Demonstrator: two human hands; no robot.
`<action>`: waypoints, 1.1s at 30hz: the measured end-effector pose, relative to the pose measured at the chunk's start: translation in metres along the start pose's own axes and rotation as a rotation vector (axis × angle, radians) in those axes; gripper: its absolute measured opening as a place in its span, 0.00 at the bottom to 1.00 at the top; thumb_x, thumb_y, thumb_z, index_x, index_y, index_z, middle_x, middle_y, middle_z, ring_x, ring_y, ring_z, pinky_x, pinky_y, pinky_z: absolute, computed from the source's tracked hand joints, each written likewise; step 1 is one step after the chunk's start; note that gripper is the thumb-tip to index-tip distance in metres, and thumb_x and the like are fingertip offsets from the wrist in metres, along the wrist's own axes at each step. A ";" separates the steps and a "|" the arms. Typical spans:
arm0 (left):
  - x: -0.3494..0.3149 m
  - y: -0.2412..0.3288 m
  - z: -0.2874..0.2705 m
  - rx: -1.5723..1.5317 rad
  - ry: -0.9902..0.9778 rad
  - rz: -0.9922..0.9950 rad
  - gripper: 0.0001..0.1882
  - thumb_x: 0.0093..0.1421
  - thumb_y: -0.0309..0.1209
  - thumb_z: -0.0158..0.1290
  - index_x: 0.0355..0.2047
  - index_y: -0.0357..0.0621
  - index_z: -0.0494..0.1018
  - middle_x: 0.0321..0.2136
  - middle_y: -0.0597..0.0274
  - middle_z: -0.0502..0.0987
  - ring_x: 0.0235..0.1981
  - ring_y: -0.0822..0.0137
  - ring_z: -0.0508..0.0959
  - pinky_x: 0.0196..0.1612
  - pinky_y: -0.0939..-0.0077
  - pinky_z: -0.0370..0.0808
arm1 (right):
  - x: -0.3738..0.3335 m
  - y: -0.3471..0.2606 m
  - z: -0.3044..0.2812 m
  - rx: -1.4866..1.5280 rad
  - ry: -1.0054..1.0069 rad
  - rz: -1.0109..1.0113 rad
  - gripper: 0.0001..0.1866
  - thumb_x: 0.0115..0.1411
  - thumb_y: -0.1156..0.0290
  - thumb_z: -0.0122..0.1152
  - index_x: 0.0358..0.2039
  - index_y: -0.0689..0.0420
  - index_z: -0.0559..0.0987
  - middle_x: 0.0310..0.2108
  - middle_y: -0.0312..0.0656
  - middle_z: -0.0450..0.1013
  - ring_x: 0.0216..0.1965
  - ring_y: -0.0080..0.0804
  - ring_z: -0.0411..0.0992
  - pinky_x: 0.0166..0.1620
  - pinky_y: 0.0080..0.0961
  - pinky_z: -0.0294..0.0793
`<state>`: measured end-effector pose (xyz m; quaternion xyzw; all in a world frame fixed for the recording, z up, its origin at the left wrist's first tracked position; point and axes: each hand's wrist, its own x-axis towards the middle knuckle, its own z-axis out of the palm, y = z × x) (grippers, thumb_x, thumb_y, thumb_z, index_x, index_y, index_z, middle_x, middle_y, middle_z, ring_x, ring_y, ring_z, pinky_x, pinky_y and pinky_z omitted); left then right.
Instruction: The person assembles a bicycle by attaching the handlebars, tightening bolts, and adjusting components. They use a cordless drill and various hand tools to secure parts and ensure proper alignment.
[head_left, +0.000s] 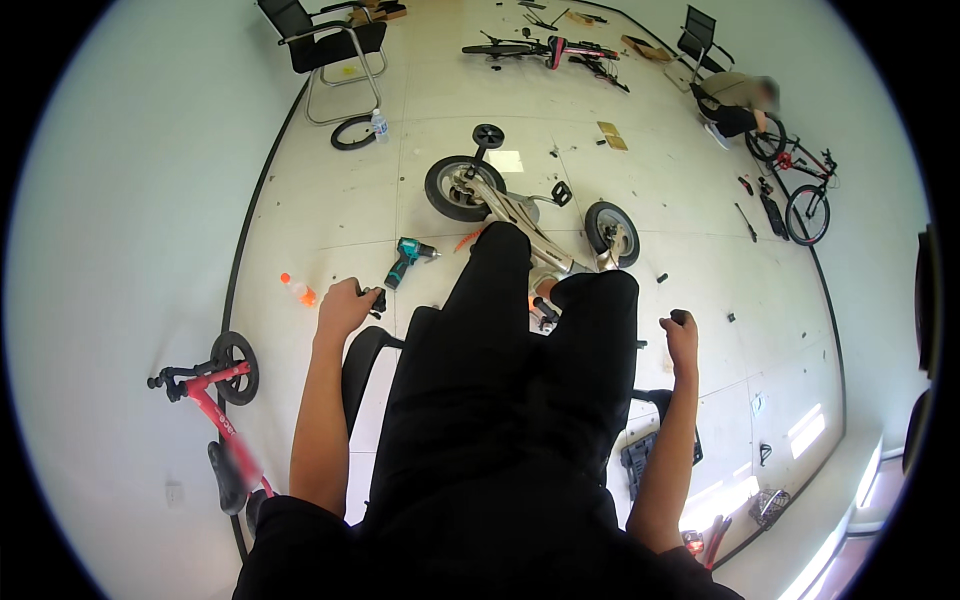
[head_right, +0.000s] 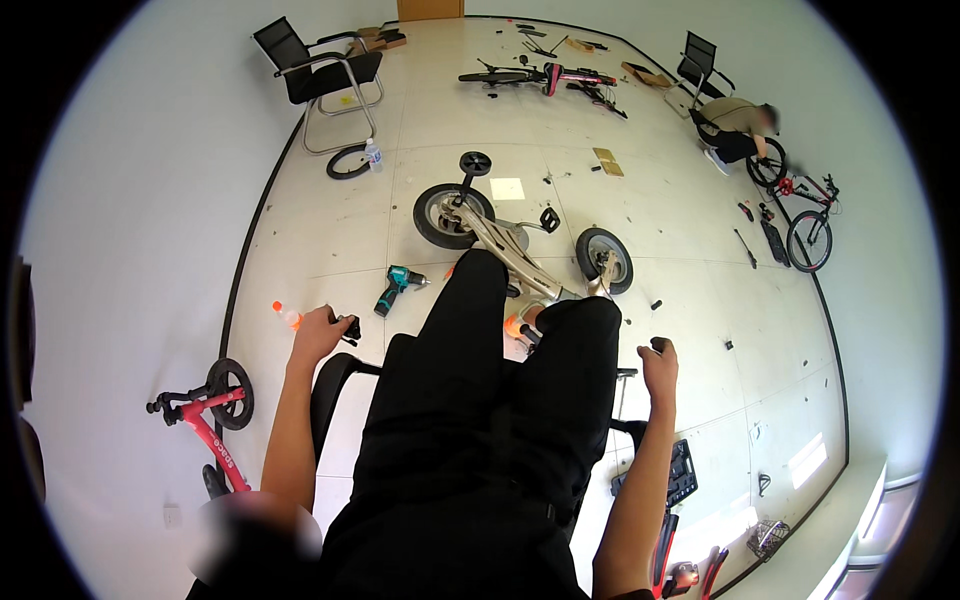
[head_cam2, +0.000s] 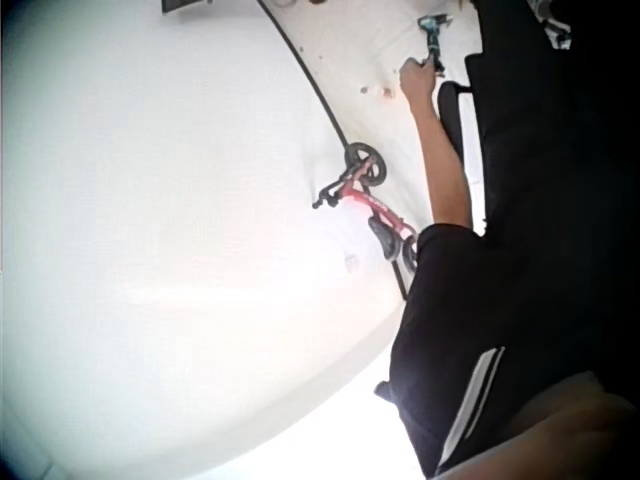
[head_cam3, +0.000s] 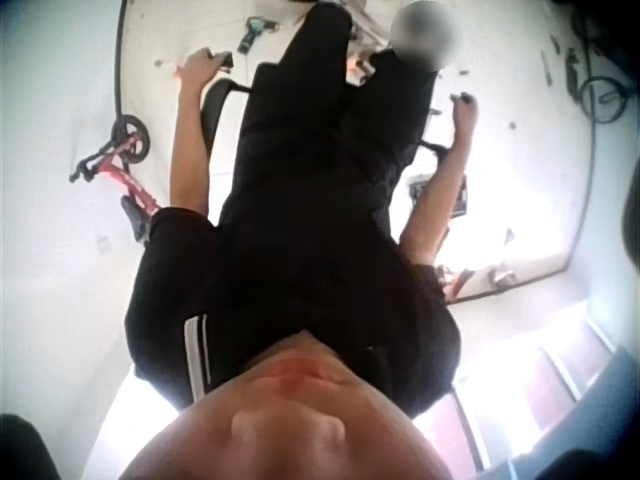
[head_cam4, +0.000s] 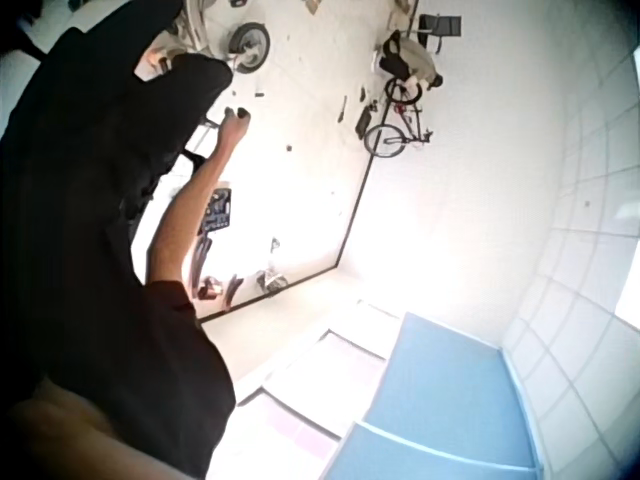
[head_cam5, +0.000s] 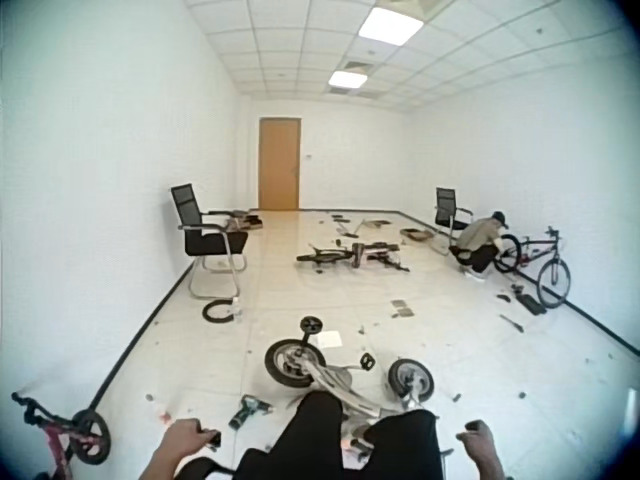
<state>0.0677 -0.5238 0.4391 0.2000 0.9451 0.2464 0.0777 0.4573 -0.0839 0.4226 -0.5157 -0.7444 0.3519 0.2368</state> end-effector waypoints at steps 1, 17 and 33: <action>0.000 -0.002 0.000 -0.012 -0.011 0.009 0.25 0.51 0.45 0.59 0.20 0.30 0.70 0.17 0.47 0.73 0.21 0.56 0.74 0.26 0.64 0.69 | -0.002 -0.003 0.001 -0.008 0.001 -0.010 0.24 0.48 0.67 0.62 0.45 0.68 0.74 0.45 0.56 0.73 0.48 0.48 0.71 0.52 0.34 0.68; 0.005 -0.008 0.005 -0.067 -0.058 0.054 0.23 0.50 0.42 0.61 0.18 0.30 0.69 0.16 0.50 0.72 0.19 0.60 0.72 0.26 0.66 0.68 | -0.010 -0.015 -0.003 -0.041 -0.001 -0.034 0.24 0.49 0.67 0.62 0.45 0.68 0.74 0.45 0.56 0.73 0.47 0.47 0.72 0.51 0.33 0.69; 0.003 -0.004 0.001 -0.019 -0.073 0.079 0.24 0.47 0.44 0.61 0.19 0.29 0.73 0.18 0.44 0.75 0.22 0.52 0.76 0.29 0.63 0.72 | -0.011 -0.020 -0.002 -0.067 -0.029 -0.055 0.24 0.50 0.67 0.61 0.46 0.68 0.73 0.45 0.57 0.73 0.47 0.47 0.73 0.51 0.33 0.70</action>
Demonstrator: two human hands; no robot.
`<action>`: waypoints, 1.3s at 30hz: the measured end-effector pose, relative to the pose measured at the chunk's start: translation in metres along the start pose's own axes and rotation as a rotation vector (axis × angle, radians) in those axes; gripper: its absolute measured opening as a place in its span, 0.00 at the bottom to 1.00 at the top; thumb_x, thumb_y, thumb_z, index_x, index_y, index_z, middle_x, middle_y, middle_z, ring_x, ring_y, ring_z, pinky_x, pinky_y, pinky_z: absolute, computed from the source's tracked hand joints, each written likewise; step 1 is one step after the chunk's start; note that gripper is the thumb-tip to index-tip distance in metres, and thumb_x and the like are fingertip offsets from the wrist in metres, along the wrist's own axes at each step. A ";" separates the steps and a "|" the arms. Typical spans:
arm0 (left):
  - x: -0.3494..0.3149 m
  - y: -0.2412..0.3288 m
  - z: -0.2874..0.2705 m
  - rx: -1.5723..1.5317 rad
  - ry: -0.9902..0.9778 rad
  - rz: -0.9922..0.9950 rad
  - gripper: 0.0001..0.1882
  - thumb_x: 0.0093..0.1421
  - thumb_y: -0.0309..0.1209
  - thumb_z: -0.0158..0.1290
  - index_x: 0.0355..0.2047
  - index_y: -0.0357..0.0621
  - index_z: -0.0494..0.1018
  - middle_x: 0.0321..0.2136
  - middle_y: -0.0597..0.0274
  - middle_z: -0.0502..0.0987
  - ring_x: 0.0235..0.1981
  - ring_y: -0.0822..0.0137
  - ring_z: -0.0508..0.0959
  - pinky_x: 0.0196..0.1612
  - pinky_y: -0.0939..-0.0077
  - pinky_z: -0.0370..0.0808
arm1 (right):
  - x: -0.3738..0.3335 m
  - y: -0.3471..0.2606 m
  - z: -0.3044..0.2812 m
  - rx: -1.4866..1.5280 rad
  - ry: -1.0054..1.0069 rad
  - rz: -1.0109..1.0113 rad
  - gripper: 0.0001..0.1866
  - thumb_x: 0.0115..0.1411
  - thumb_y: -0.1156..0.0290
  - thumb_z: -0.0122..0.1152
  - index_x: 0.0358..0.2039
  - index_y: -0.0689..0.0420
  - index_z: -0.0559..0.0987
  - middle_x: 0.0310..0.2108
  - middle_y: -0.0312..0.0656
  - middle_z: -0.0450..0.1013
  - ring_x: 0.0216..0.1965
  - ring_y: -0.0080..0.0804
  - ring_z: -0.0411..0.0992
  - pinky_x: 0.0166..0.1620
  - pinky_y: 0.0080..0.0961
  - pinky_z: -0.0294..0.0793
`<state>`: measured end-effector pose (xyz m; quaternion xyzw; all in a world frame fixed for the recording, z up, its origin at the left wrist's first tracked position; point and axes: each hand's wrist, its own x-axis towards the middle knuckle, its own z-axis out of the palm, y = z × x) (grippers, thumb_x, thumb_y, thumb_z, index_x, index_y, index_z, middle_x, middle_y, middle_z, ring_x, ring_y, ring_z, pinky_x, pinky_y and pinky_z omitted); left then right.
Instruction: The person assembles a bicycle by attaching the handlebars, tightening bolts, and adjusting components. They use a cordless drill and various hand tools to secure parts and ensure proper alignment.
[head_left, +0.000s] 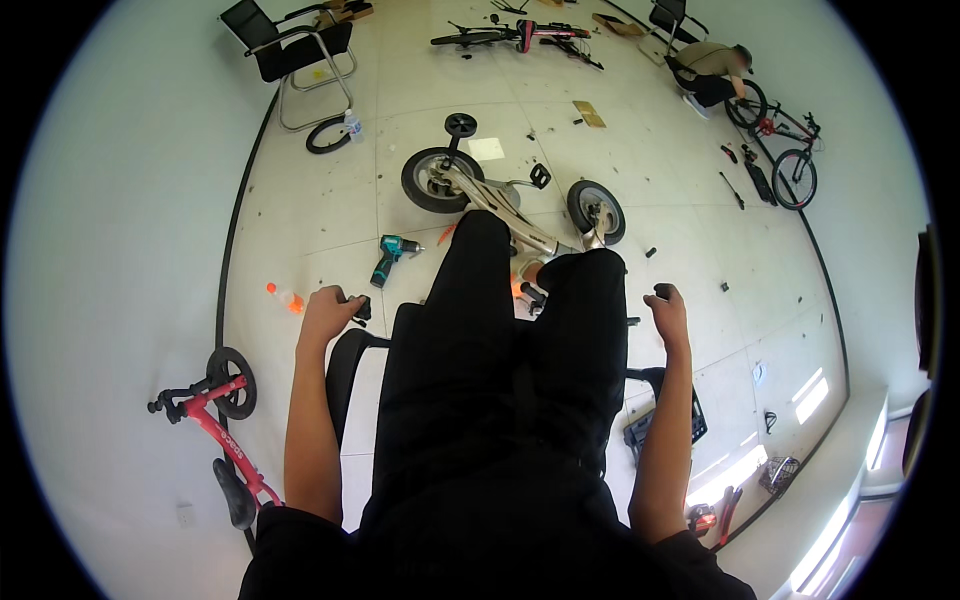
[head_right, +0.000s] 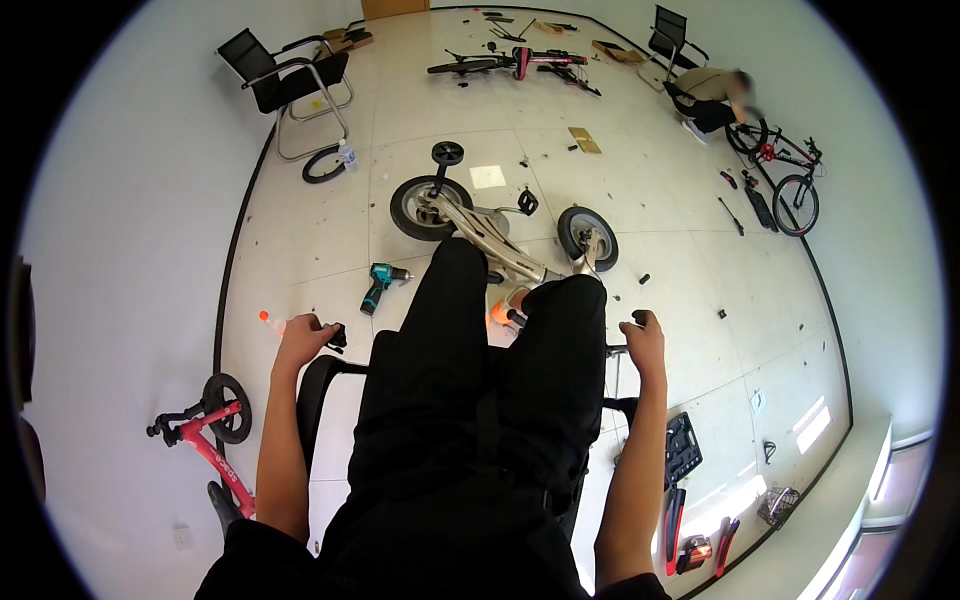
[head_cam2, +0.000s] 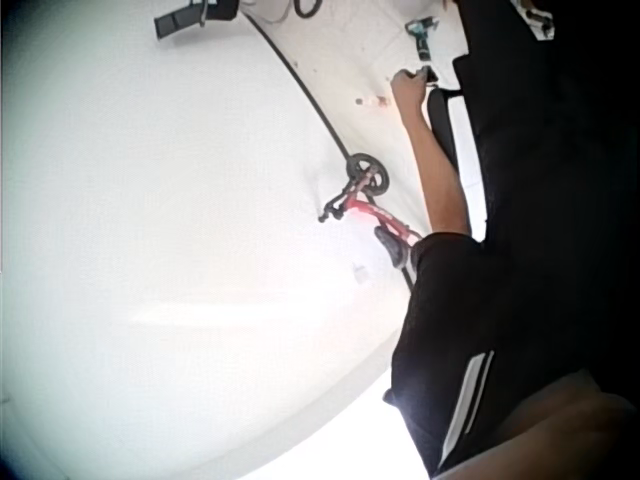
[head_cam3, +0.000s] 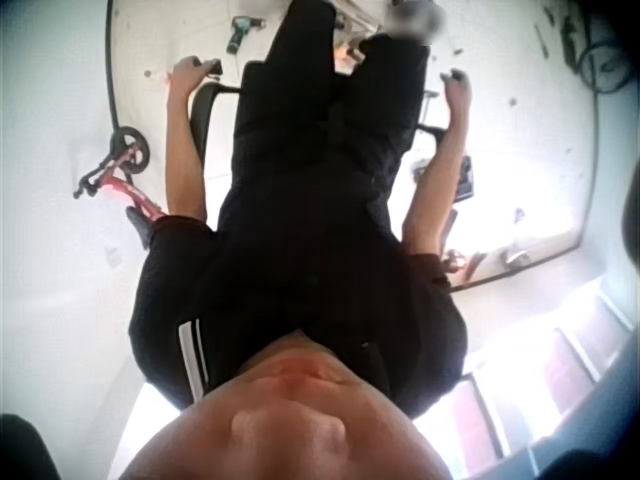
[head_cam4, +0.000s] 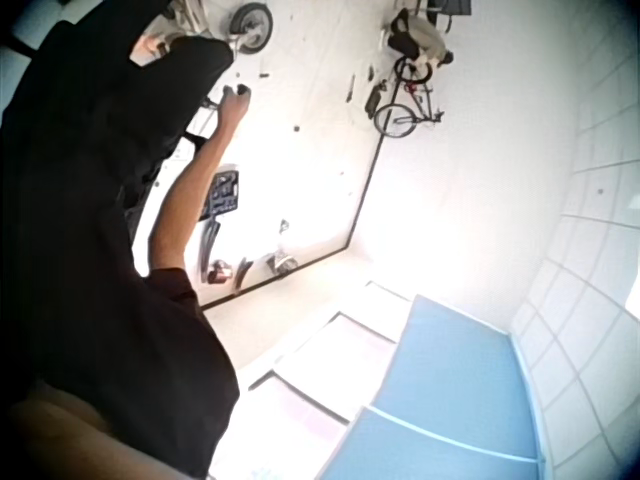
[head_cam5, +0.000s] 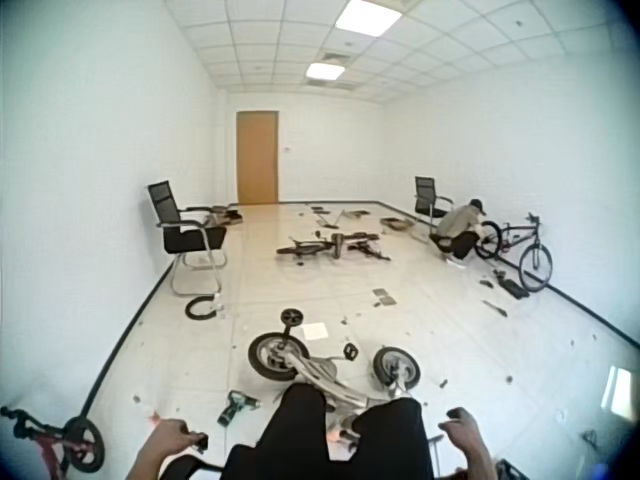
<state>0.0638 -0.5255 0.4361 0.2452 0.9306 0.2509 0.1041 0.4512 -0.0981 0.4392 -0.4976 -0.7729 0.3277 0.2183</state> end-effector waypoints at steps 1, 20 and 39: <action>-0.001 0.001 0.000 0.003 0.000 -0.006 0.24 0.47 0.44 0.61 0.19 0.29 0.73 0.18 0.44 0.75 0.22 0.52 0.76 0.29 0.63 0.72 | -0.001 -0.001 0.000 0.004 -0.003 -0.001 0.25 0.50 0.67 0.61 0.46 0.68 0.73 0.46 0.57 0.73 0.47 0.47 0.73 0.51 0.33 0.70; 0.017 0.014 -0.004 0.149 0.033 0.021 0.23 0.48 0.44 0.59 0.19 0.30 0.73 0.18 0.44 0.75 0.22 0.49 0.76 0.29 0.60 0.73 | 0.019 -0.010 0.005 0.378 -0.096 0.058 0.18 0.52 0.72 0.57 0.43 0.64 0.76 0.38 0.44 0.75 0.38 0.30 0.71 0.41 0.26 0.71; 0.298 0.023 0.316 0.479 -0.863 0.155 0.17 0.46 0.42 0.57 0.28 0.40 0.79 0.31 0.47 0.77 0.38 0.51 0.78 0.41 0.59 0.75 | 0.378 0.072 0.258 0.559 -0.324 0.557 0.14 0.51 0.78 0.49 0.39 0.67 0.74 0.31 0.44 0.75 0.32 0.31 0.75 0.34 0.24 0.75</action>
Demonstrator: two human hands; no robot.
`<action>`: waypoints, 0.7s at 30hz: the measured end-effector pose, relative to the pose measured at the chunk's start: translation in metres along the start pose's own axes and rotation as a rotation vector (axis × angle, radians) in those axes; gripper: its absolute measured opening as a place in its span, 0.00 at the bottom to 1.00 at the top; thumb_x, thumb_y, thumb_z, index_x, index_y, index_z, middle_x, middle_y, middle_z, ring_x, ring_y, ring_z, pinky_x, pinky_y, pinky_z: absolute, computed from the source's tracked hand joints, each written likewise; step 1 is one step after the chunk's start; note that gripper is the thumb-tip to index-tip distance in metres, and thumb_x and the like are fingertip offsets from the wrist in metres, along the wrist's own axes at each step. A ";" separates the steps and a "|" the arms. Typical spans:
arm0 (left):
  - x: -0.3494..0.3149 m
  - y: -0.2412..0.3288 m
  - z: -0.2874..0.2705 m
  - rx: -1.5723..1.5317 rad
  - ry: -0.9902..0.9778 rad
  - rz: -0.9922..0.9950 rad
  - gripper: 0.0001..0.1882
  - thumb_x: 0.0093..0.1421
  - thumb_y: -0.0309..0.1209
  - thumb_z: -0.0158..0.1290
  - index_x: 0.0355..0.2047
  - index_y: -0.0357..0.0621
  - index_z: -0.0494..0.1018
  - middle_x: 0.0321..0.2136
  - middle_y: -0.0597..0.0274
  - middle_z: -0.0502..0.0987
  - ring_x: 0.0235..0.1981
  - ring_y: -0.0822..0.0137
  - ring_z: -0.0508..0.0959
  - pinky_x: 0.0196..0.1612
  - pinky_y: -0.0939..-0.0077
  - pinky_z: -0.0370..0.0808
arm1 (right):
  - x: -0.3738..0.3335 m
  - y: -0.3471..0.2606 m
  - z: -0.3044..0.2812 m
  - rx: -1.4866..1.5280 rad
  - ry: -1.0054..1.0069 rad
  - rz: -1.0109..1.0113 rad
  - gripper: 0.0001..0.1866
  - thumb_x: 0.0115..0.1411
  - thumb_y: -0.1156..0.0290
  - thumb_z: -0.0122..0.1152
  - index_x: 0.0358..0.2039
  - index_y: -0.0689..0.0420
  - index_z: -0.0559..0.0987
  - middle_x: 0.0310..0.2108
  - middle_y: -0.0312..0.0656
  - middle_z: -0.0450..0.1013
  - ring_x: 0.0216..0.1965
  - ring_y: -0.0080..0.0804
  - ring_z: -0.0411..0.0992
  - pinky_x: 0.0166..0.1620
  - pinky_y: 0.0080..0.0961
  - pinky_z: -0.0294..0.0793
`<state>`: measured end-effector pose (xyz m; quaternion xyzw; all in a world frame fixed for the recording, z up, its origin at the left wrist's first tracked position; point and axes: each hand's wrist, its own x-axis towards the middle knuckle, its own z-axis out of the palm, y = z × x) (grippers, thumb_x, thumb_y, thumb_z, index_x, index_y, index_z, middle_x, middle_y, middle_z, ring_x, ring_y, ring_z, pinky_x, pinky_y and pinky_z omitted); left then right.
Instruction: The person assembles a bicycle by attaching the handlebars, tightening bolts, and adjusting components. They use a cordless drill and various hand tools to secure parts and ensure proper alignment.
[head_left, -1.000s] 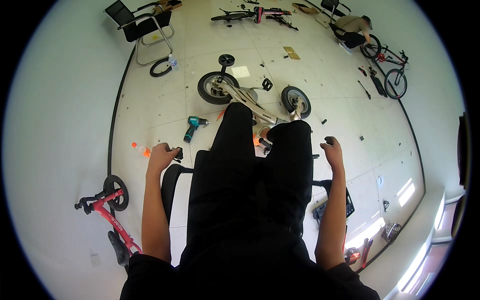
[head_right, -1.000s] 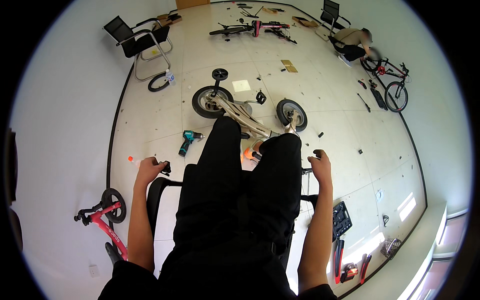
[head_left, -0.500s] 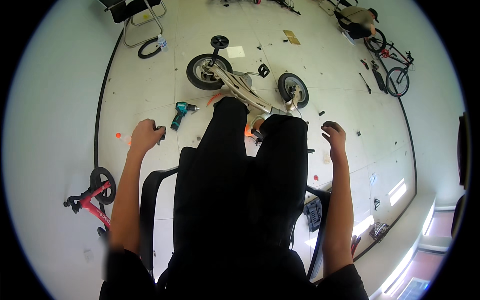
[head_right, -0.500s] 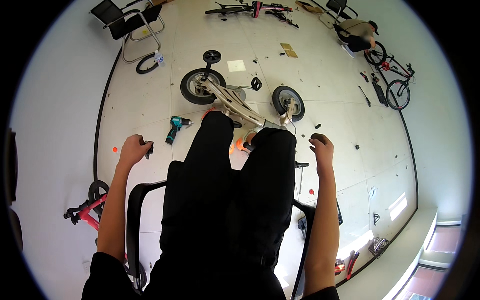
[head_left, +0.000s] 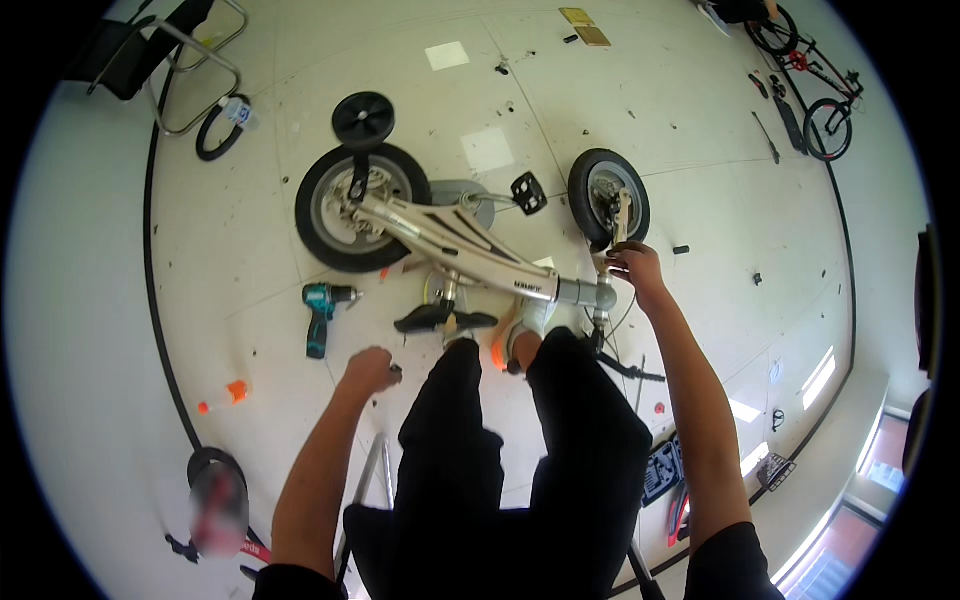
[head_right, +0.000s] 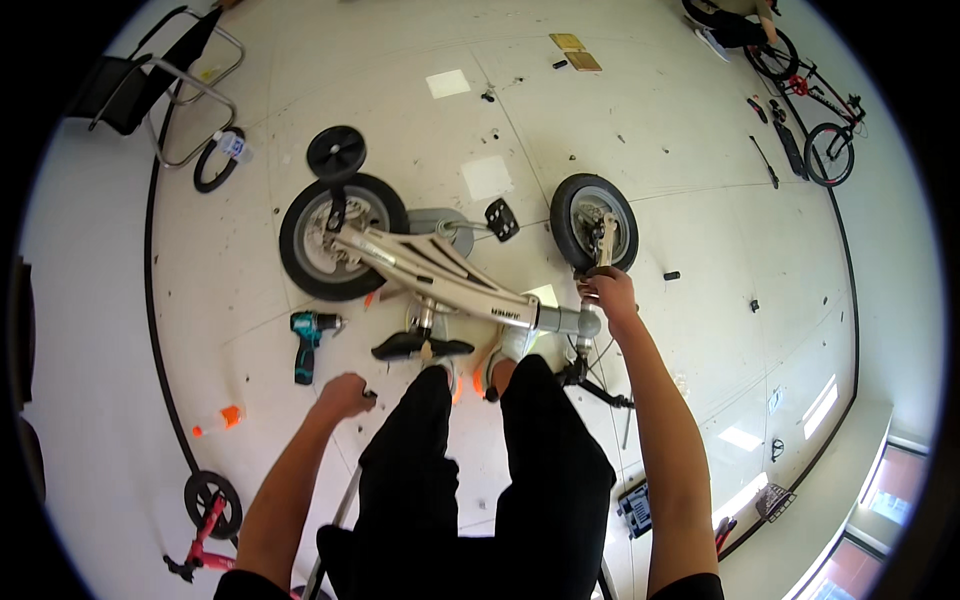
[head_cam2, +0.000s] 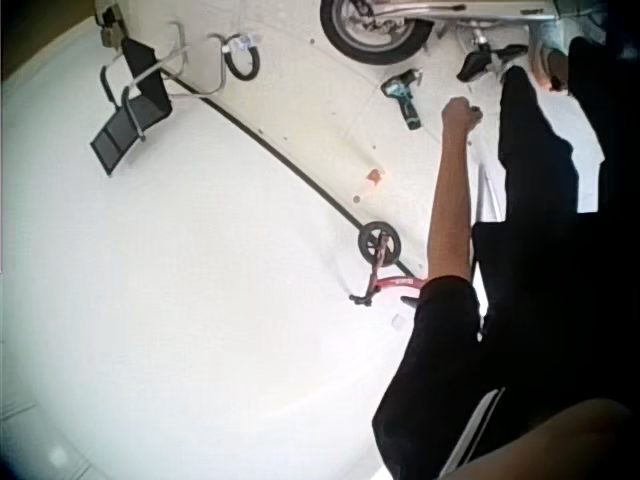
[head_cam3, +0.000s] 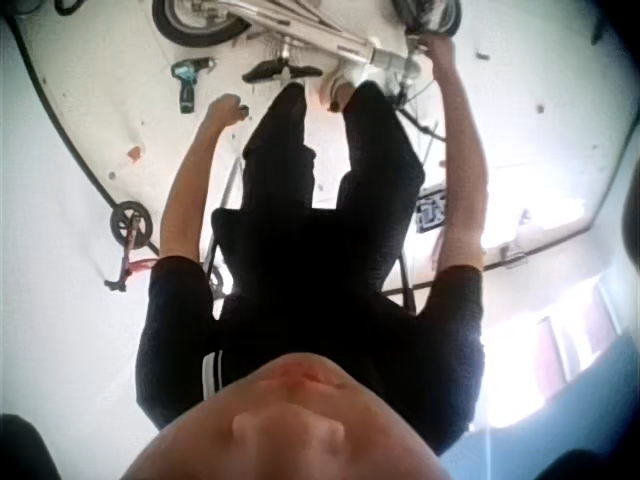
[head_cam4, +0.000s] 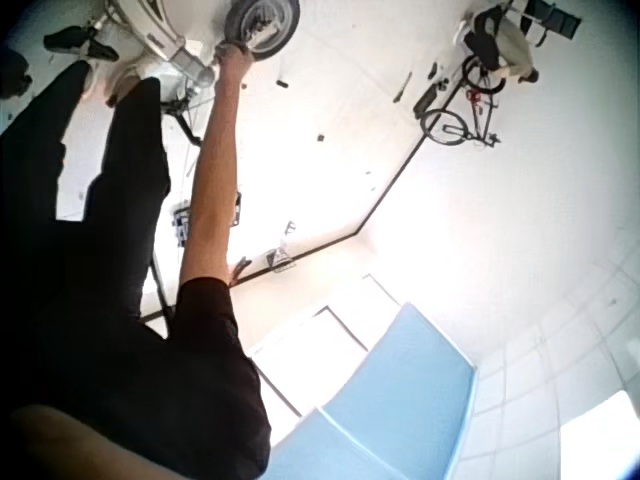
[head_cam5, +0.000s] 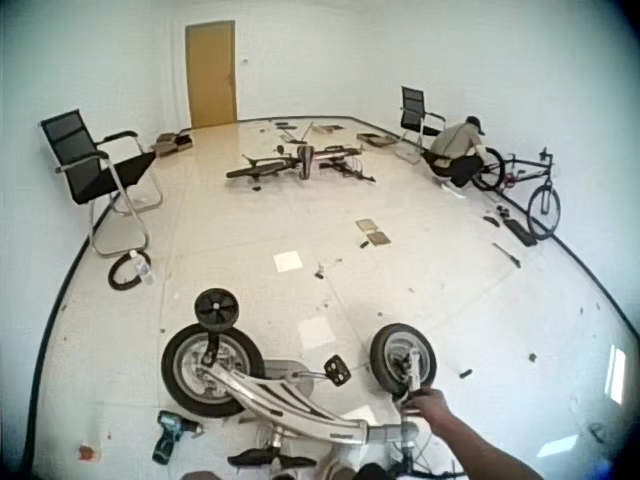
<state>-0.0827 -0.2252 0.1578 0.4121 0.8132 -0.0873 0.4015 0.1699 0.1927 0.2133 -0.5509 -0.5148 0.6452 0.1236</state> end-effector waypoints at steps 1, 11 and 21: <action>0.020 0.006 0.002 -0.070 -0.129 -0.071 0.17 0.46 0.43 0.56 0.26 0.40 0.79 0.29 0.49 0.78 0.35 0.53 0.79 0.40 0.61 0.76 | 0.040 -0.001 0.004 -0.066 -0.010 -0.033 0.14 0.52 0.77 0.49 0.39 0.66 0.74 0.32 0.44 0.75 0.32 0.31 0.75 0.36 0.25 0.75; 0.114 -0.056 0.148 -0.413 -0.156 -0.253 0.18 0.46 0.42 0.59 0.29 0.39 0.78 0.29 0.46 0.79 0.35 0.48 0.79 0.39 0.59 0.76 | 0.285 0.047 0.070 -0.976 -0.108 -0.380 0.18 0.49 0.77 0.52 0.41 0.69 0.75 0.36 0.57 0.76 0.37 0.48 0.76 0.40 0.33 0.75; 0.143 -0.075 0.087 -0.587 -0.289 -0.355 0.21 0.53 0.40 0.53 0.19 0.30 0.73 0.14 0.45 0.73 0.17 0.53 0.76 0.25 0.65 0.71 | 0.297 0.133 0.123 -1.696 0.120 -0.244 0.28 0.52 0.73 0.59 0.51 0.71 0.61 0.47 0.58 0.62 0.54 0.54 0.61 0.49 0.31 0.73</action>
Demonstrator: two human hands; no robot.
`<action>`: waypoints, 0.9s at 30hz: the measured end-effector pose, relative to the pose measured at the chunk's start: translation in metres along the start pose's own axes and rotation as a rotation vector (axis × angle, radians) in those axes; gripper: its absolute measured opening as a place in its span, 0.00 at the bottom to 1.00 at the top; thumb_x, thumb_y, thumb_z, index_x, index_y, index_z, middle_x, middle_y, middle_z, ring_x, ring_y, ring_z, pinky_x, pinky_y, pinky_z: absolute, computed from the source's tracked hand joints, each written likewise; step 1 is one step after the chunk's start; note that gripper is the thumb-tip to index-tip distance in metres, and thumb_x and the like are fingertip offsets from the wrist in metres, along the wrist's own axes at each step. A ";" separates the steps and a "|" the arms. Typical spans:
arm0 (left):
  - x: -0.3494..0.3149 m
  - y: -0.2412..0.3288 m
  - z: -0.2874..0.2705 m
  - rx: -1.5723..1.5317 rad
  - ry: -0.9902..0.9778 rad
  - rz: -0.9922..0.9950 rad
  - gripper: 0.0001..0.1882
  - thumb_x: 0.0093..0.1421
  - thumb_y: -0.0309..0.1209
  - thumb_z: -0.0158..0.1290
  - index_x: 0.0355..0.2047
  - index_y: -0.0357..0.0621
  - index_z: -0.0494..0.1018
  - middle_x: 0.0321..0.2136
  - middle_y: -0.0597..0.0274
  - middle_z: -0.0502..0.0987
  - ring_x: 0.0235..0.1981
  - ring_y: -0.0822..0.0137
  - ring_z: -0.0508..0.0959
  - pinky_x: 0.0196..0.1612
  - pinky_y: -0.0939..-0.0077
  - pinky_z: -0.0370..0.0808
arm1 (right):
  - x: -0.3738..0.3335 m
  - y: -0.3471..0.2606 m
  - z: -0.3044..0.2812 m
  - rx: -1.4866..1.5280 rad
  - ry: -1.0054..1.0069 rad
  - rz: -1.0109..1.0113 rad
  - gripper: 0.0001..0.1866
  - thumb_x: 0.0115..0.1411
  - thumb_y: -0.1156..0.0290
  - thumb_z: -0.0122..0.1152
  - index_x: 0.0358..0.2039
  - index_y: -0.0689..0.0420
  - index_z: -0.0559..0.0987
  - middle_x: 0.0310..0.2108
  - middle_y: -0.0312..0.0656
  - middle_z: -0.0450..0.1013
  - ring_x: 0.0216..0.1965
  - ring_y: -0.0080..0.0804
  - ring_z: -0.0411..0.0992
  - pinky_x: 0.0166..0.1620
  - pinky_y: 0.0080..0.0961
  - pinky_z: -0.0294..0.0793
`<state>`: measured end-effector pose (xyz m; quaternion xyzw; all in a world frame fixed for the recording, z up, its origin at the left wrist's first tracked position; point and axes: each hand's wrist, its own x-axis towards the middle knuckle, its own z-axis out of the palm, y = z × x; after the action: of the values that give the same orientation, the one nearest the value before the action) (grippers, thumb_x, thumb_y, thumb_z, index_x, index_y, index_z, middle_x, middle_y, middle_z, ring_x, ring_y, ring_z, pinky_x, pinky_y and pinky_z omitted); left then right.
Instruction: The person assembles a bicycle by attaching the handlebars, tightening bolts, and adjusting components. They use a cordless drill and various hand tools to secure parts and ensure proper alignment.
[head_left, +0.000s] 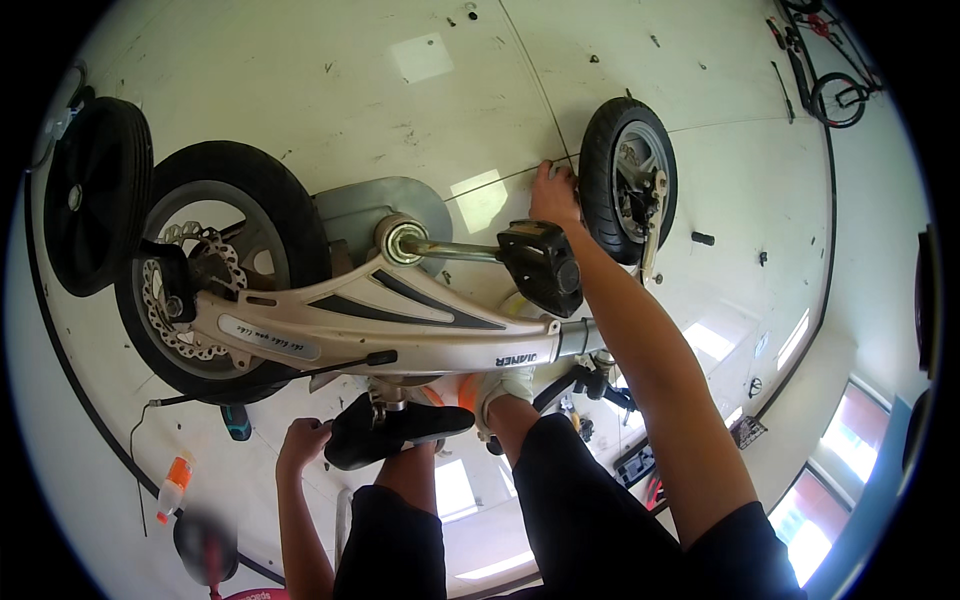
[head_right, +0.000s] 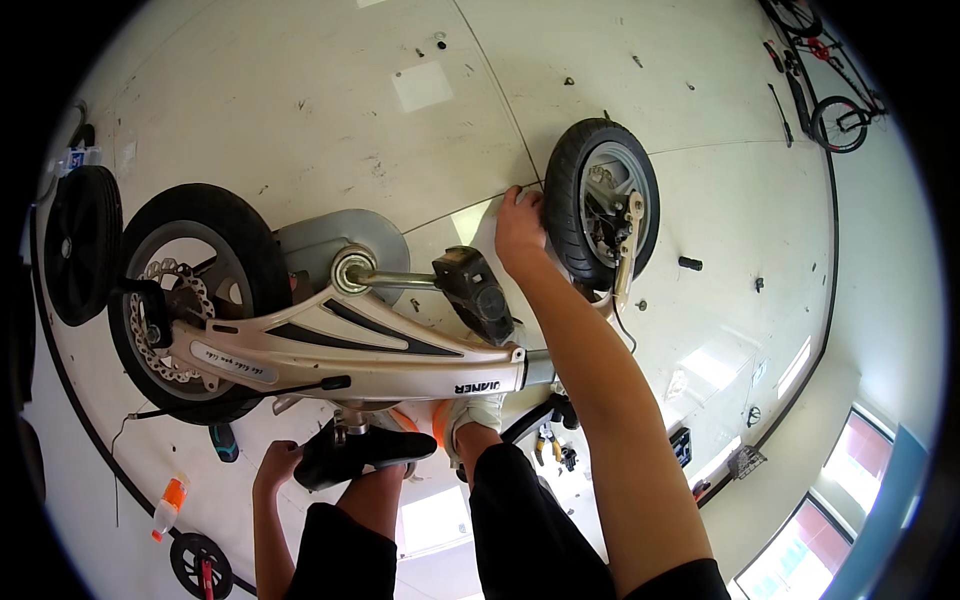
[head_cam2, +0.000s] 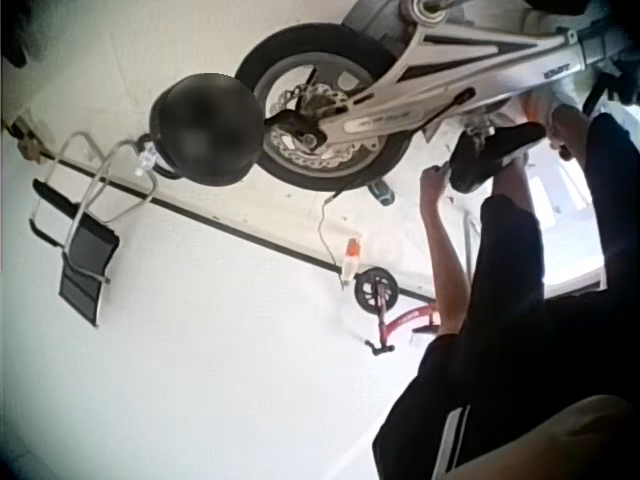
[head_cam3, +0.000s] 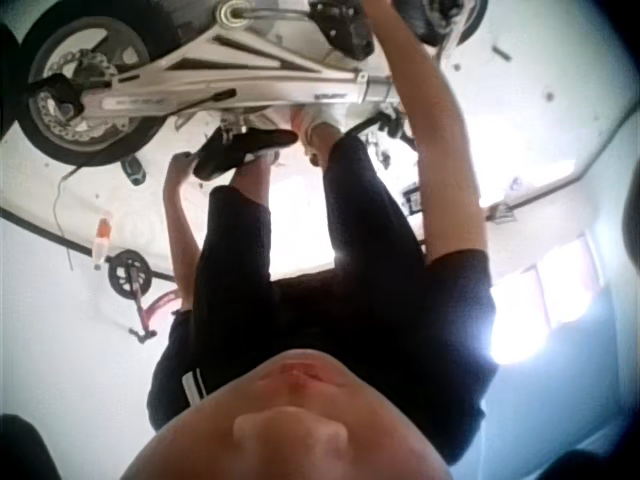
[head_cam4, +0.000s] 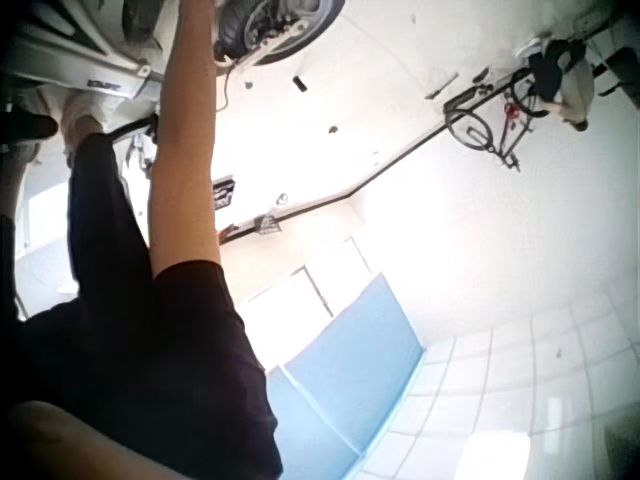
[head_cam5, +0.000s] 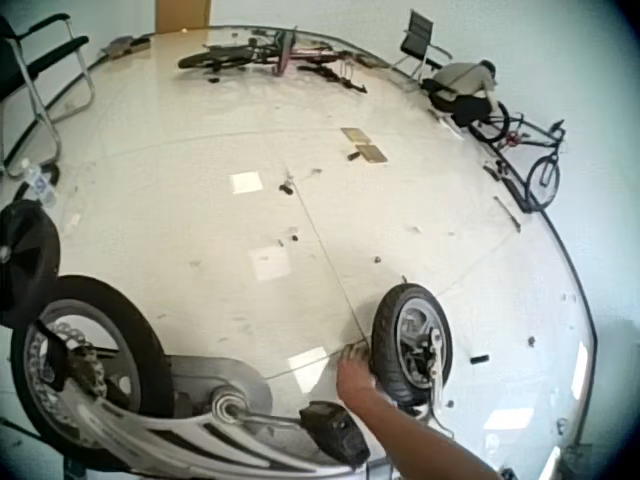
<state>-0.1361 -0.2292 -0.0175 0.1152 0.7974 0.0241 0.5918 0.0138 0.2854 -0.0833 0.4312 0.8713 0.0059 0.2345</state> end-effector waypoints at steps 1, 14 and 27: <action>0.004 0.004 -0.002 -0.067 0.028 -0.014 0.21 0.53 0.40 0.53 0.18 0.30 0.72 0.14 0.46 0.73 0.17 0.53 0.75 0.25 0.64 0.70 | 0.007 0.002 0.004 -0.001 0.027 0.037 0.27 0.52 0.74 0.59 0.50 0.69 0.62 0.46 0.58 0.62 0.53 0.52 0.62 0.49 0.31 0.74; 0.037 -0.002 0.046 -0.221 0.212 0.123 0.21 0.52 0.41 0.56 0.19 0.31 0.71 0.16 0.45 0.71 0.18 0.53 0.72 0.26 0.61 0.67 | 0.016 -0.010 0.008 0.652 0.055 -0.069 0.15 0.49 0.72 0.56 0.37 0.66 0.70 0.29 0.58 0.74 0.33 0.60 0.73 0.39 0.45 0.74; 0.040 -0.008 0.037 -0.323 0.231 -0.039 0.19 0.53 0.40 0.54 0.21 0.30 0.72 0.15 0.45 0.72 0.17 0.53 0.72 0.25 0.60 0.67 | 0.034 -0.036 -0.161 1.284 0.354 -0.278 0.12 0.53 0.72 0.65 0.38 0.63 0.78 0.30 0.42 0.78 0.28 0.24 0.75 0.33 0.21 0.75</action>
<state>-0.1136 -0.2317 -0.0674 -0.0001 0.8479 0.1534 0.5075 -0.0974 0.3197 0.0383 0.3614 0.7747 -0.4720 -0.2156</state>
